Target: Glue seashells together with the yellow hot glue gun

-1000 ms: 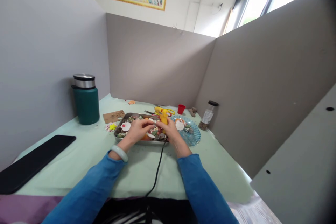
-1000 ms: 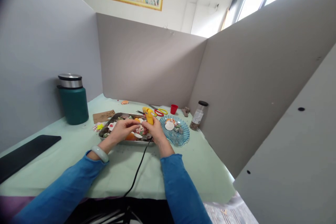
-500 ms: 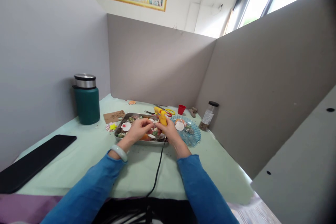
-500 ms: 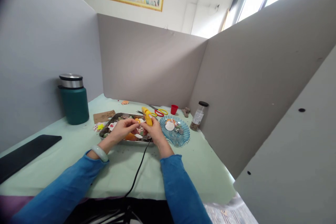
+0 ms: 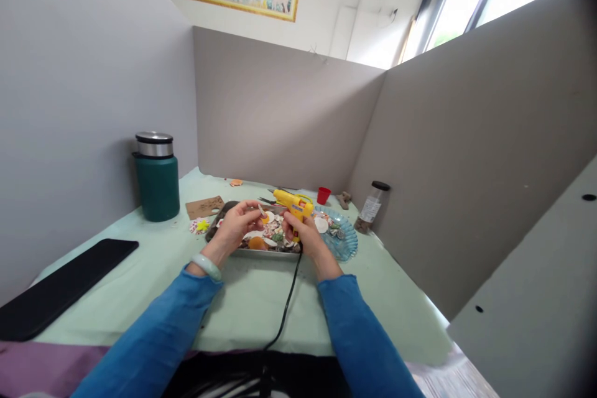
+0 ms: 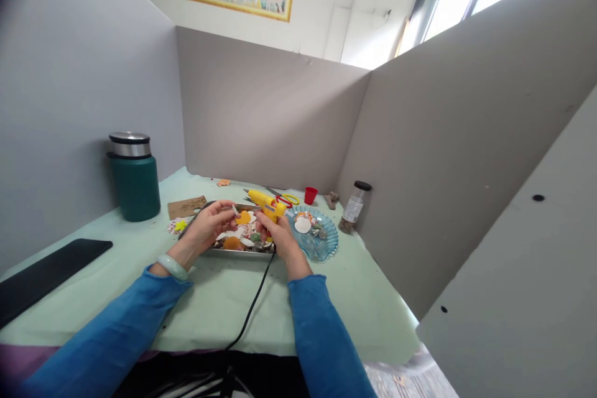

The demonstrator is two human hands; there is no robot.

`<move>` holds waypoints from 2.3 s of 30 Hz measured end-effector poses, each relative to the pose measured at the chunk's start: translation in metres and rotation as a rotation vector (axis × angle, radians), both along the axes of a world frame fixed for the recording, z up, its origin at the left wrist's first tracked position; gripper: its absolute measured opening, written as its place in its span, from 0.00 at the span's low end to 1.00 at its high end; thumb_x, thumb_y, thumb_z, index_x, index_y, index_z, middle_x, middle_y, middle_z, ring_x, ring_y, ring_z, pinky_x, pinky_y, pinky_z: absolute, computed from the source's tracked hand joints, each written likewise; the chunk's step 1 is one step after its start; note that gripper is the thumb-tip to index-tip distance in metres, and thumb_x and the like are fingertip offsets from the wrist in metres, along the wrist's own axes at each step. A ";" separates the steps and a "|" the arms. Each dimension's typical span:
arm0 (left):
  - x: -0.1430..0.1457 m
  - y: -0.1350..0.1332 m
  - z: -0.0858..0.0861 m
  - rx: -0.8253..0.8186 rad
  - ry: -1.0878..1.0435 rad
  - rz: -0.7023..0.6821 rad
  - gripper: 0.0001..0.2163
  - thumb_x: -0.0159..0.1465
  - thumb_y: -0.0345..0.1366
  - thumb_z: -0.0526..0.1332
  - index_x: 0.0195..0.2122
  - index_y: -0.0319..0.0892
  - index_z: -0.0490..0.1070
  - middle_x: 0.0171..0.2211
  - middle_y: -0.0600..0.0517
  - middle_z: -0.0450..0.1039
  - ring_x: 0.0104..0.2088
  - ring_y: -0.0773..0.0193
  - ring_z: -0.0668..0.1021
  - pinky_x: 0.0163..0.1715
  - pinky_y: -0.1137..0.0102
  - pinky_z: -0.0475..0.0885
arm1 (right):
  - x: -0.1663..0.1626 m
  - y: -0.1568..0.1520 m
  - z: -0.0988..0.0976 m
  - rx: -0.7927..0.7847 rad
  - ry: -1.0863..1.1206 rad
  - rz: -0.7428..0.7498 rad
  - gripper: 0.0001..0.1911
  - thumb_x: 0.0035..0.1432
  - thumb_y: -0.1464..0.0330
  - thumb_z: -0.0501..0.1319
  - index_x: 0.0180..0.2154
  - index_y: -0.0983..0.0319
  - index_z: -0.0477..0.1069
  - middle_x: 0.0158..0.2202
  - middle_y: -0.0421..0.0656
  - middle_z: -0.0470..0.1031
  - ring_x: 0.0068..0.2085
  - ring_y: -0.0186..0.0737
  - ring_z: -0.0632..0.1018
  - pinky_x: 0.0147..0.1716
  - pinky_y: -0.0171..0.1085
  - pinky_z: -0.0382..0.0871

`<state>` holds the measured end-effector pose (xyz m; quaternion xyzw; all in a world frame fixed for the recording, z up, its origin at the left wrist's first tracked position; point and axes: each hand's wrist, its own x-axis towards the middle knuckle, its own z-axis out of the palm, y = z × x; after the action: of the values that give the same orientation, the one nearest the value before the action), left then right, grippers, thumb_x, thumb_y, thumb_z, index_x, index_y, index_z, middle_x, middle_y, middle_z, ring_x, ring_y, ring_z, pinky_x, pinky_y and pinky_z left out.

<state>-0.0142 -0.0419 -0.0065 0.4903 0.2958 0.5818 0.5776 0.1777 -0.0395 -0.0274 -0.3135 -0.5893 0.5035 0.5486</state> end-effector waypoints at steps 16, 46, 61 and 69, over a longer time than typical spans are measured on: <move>-0.013 0.014 -0.007 -0.152 -0.268 -0.142 0.12 0.54 0.26 0.69 0.39 0.36 0.74 0.24 0.54 0.71 0.22 0.71 0.73 0.23 0.75 0.72 | 0.017 -0.009 0.004 -0.007 -0.199 0.238 0.22 0.52 0.49 0.64 0.34 0.62 0.73 0.17 0.36 0.66 0.18 0.32 0.64 0.20 0.33 0.55; -0.011 0.008 -0.002 -0.187 -0.280 -0.224 0.08 0.52 0.26 0.70 0.33 0.36 0.75 0.22 0.55 0.69 0.17 0.78 0.64 0.17 0.79 0.62 | 0.015 -0.008 0.004 -0.025 -0.208 0.244 0.22 0.51 0.48 0.65 0.33 0.61 0.72 0.18 0.35 0.65 0.18 0.31 0.63 0.19 0.33 0.55; -0.011 0.005 -0.002 -0.173 -0.237 -0.253 0.09 0.50 0.29 0.71 0.30 0.36 0.73 0.22 0.55 0.68 0.17 0.77 0.63 0.18 0.78 0.60 | 0.015 -0.005 0.000 -0.013 -0.160 0.250 0.19 0.54 0.52 0.64 0.34 0.62 0.72 0.18 0.35 0.66 0.18 0.30 0.64 0.19 0.32 0.56; -0.011 0.003 -0.002 -0.171 -0.199 -0.276 0.11 0.49 0.30 0.72 0.28 0.36 0.70 0.24 0.55 0.67 0.19 0.76 0.64 0.18 0.78 0.61 | 0.014 -0.002 -0.002 -0.009 -0.151 0.239 0.20 0.53 0.51 0.65 0.34 0.63 0.71 0.18 0.35 0.66 0.18 0.30 0.64 0.18 0.32 0.55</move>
<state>-0.0250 -0.0386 -0.0089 0.4155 0.2152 0.5154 0.7179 0.1919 -0.0415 -0.0293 -0.2808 -0.6597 0.5429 0.4373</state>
